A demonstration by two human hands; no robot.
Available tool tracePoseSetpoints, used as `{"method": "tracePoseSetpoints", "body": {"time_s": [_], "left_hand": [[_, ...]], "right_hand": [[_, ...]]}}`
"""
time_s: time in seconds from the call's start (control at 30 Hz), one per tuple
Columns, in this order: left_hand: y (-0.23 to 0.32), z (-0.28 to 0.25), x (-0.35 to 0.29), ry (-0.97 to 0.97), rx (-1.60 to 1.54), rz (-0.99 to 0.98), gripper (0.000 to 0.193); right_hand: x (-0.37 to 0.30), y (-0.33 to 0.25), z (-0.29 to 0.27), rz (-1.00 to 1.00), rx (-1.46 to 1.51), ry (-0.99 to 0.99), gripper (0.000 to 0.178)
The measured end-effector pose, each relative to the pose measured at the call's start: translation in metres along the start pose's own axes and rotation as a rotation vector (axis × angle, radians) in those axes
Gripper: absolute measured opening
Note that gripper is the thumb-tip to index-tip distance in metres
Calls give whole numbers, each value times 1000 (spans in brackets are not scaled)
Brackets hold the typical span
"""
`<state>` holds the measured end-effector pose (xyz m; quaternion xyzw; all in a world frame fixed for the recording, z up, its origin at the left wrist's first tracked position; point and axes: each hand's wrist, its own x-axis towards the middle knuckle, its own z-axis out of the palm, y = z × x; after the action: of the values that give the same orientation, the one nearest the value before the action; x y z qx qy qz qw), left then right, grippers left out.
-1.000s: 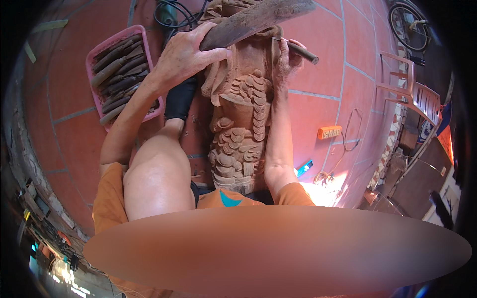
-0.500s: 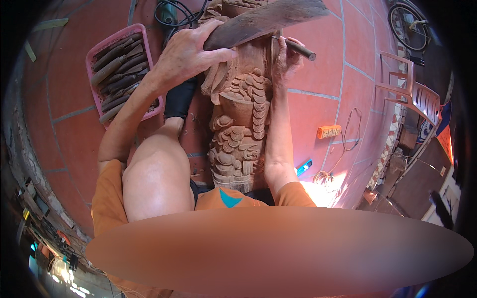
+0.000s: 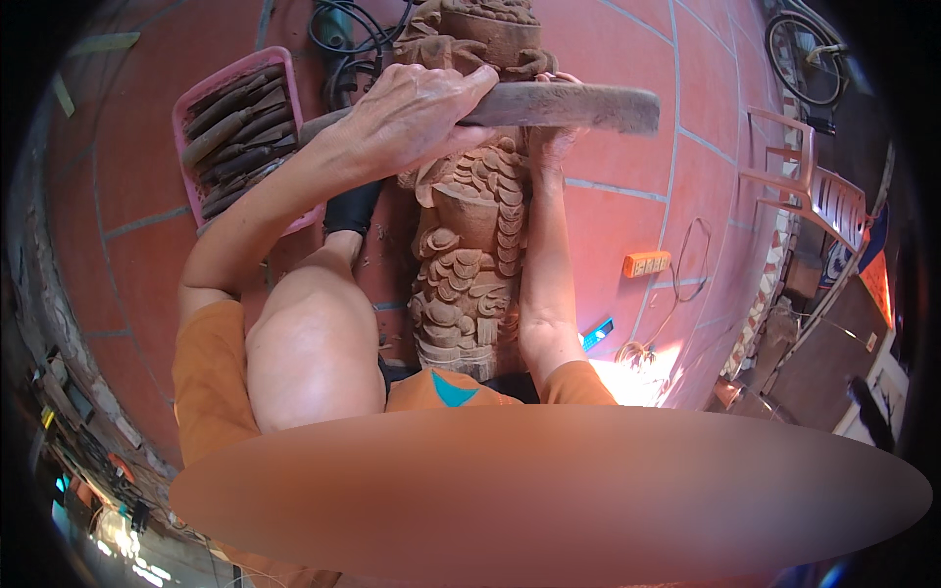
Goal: The person carves a wooden sculpture using a chisel and mallet, shaping intricate details on the upper portion of the piece. They repeatedly strike the chisel to remove wood shavings and refine the surface.
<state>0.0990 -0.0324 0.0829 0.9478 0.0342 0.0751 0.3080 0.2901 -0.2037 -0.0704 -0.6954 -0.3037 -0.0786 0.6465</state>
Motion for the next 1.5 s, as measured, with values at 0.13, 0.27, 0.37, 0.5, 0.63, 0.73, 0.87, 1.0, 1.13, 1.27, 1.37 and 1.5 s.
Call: {"method": "tracePoseSetpoints", "body": {"time_s": [0.13, 0.27, 0.37, 0.5, 0.63, 0.73, 0.87, 1.0, 1.13, 1.27, 1.37, 1.5], "left_hand": [[3, -3, 1, 133, -50, 140, 52], [9, -4, 7, 276, -126, 230, 53], [4, -1, 14, 151, -47, 139, 54], [-9, 3, 8, 56, -12, 62, 55], [-21, 3, 5, 143, -66, -57, 57], [-32, -2, -1, 168, -164, -137, 61], [-39, -5, -13, 209, -255, -184, 63], [-43, -5, -19, 218, -234, -210, 63], [-44, -6, -20, 208, -239, -221, 63], [-44, -5, -22, 205, -260, -190, 64], [-44, -4, -23, 195, -246, -196, 65], [-43, -5, -26, 208, -247, -186, 65]], "right_hand": [[4, -5, -2, -189, -236, -40, 23], [-1, 2, -5, 149, 477, -17, 23], [-5, 11, -4, 148, 467, -22, 24], [-2, 14, -4, 76, 292, -35, 24], [7, 5, -2, 292, 251, 210, 21], [6, -6, -2, 285, 100, 160, 22], [0, -20, -3, 167, 85, 63, 19], [-4, -25, -4, 156, 110, 119, 18], [-4, -23, -5, 179, 40, 28, 17], [-3, -15, -5, 130, 28, -34, 17], [-2, -13, -6, -28, -57, -62, 17], [-5, -21, -8, -110, -413, -180, 17]]}}
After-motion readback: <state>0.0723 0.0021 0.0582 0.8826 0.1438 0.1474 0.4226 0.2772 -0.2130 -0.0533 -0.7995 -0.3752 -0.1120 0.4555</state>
